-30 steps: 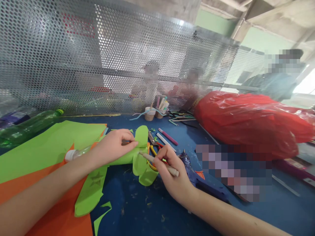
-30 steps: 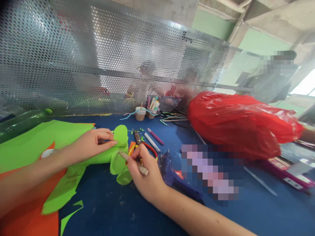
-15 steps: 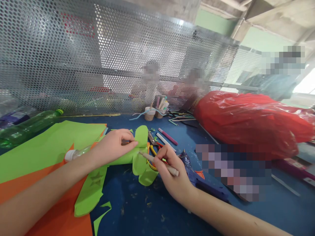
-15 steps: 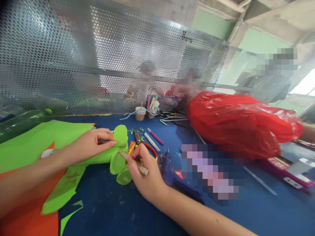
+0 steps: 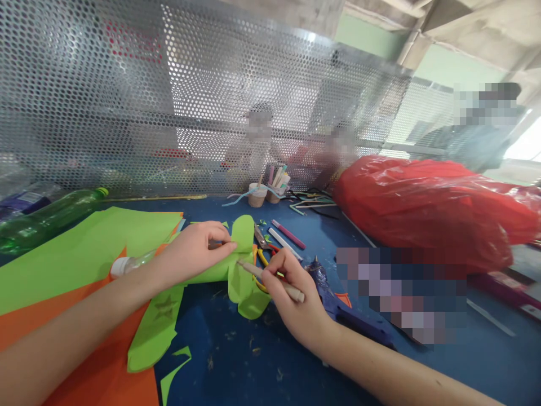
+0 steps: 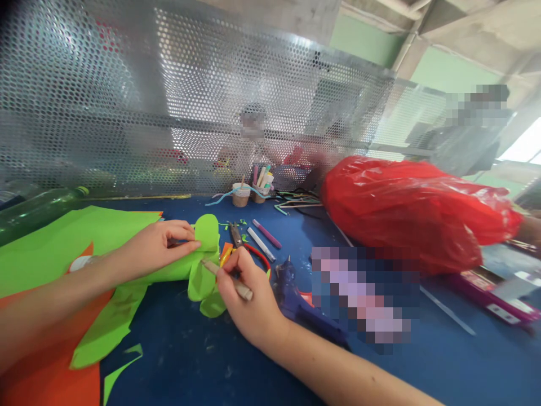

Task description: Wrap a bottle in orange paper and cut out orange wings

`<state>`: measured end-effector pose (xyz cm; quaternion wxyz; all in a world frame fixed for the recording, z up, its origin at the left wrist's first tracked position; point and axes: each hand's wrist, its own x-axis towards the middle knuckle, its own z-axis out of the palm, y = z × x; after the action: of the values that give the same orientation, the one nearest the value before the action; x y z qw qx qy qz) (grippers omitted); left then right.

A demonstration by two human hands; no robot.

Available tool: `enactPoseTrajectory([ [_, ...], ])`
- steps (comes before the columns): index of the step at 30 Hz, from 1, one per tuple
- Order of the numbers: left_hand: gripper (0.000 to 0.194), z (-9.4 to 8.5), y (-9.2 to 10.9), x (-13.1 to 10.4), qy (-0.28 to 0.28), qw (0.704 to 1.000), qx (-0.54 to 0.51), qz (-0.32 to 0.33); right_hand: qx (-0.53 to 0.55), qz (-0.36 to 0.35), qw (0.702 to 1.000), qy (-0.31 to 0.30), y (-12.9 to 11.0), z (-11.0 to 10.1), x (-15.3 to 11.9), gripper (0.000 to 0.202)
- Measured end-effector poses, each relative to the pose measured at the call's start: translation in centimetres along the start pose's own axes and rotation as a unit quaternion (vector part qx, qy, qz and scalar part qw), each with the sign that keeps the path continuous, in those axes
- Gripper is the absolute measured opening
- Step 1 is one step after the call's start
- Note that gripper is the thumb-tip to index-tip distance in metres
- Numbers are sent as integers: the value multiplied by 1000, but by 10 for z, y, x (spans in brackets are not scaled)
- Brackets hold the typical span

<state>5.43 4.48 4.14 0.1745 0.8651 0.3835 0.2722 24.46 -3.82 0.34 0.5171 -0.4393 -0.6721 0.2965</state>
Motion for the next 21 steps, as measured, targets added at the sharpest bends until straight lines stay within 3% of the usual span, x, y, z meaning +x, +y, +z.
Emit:
enactPoseTrajectory([
  [21,25,0,-1,1,3,1000,11,3,3,3,1000,6,-4,0,0,17],
])
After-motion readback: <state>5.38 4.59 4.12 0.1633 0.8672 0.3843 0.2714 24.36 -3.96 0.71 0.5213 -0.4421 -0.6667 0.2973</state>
